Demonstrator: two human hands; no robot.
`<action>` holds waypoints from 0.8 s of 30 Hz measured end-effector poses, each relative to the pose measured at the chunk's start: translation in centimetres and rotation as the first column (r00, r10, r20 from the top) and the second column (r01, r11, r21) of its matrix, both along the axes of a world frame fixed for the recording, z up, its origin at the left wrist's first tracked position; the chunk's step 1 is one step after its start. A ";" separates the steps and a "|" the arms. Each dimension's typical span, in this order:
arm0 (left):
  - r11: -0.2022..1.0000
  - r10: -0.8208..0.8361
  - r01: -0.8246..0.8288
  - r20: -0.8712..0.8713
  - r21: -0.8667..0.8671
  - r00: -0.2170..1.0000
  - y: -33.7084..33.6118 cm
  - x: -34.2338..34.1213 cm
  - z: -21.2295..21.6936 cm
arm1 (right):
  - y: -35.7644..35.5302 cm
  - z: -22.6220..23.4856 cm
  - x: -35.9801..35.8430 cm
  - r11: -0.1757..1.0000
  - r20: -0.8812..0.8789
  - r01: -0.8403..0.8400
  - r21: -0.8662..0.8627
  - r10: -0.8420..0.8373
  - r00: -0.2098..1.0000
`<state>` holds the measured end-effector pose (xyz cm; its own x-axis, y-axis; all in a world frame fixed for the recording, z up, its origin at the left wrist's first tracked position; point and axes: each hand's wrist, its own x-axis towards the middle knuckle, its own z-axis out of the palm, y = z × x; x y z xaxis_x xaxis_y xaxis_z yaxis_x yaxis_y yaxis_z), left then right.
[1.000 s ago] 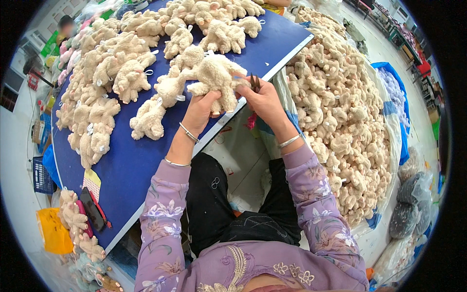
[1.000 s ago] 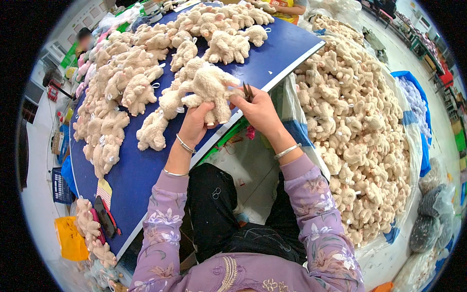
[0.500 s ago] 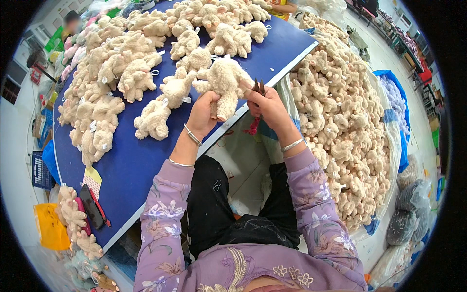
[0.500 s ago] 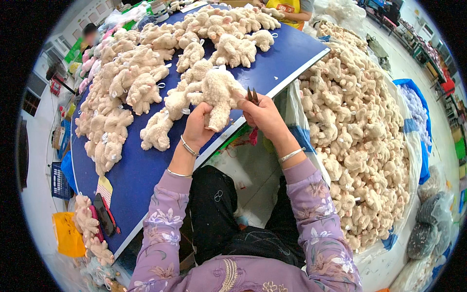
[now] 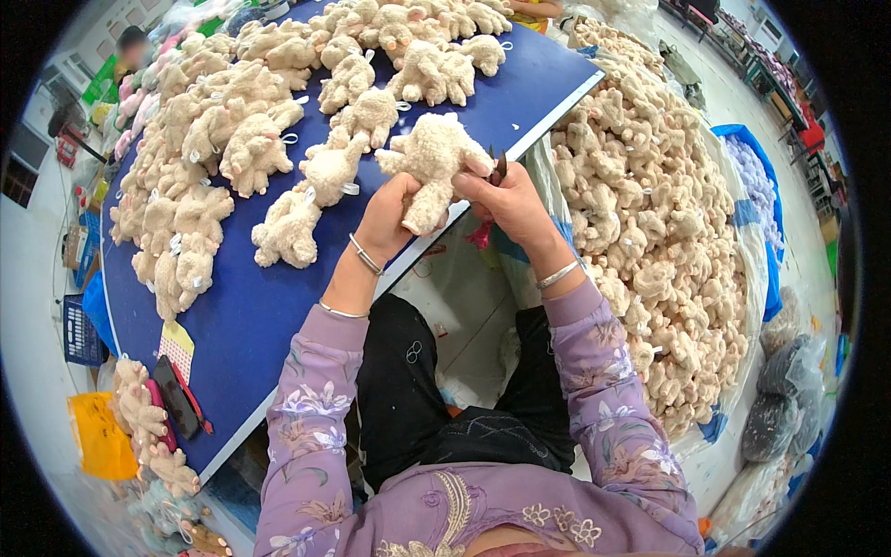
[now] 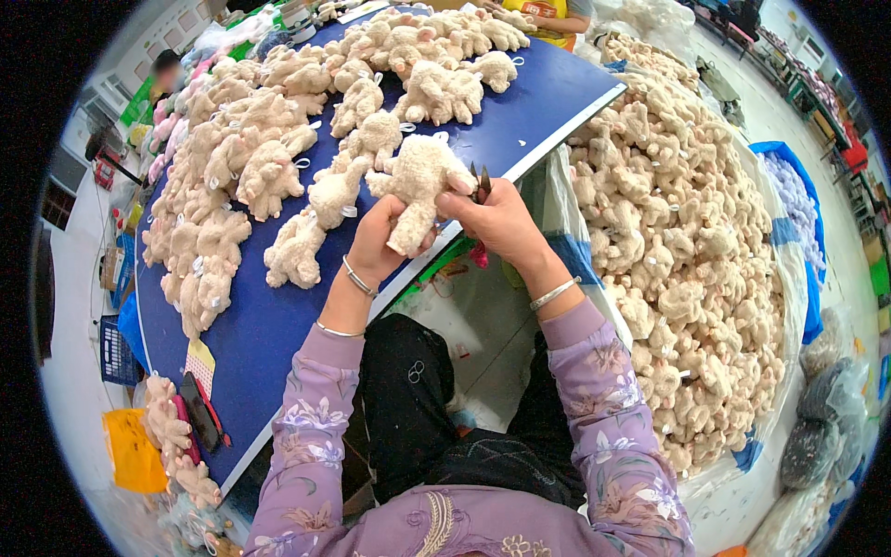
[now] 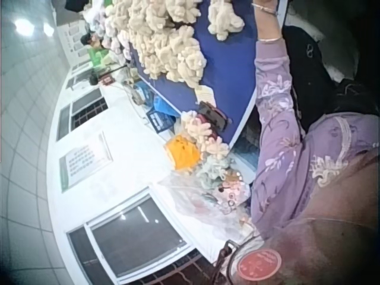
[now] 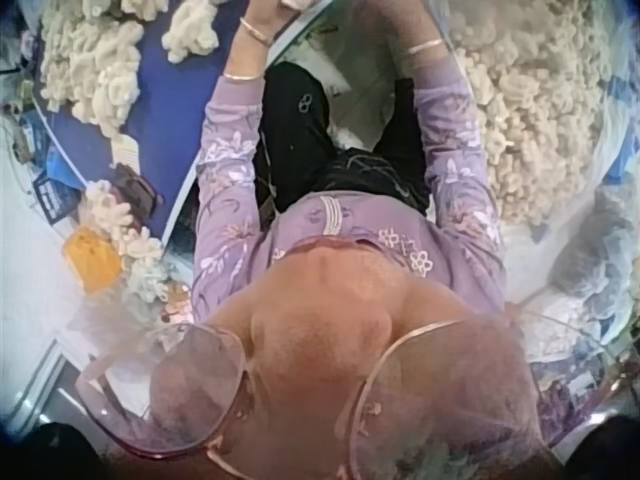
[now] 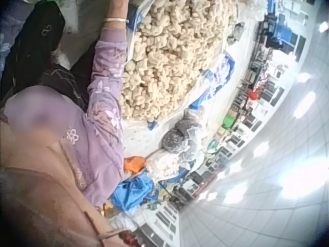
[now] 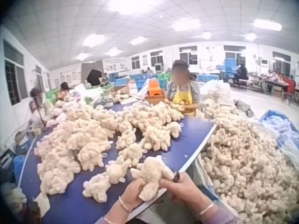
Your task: The person trims small beige stuffed animals one at a time using scissors, then places each finished unit on a blue table. The person also briefly handles a sheet of red stickers and a mobile phone before resuming trimming.
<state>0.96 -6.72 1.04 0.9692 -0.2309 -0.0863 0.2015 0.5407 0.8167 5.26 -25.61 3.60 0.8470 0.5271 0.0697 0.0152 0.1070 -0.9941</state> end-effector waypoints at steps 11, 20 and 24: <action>0.984 -0.168 0.172 0.070 -0.055 0.983 0.8 0.1 0.1 | -0.1 0.1 -0.3 0.986 -0.137 -0.093 0.138 0.112 0.984; 0.994 -0.101 0.101 0.013 -0.040 0.995 0.0 -0.3 1.1 | -0.2 -0.6 0.3 0.987 -0.160 -0.085 0.133 0.106 0.981; 0.996 -0.008 0.008 0.000 0.086 1.000 -0.2 0.1 0.1 | 1.1 -0.3 -0.3 0.998 0.064 0.049 0.039 -0.052 0.997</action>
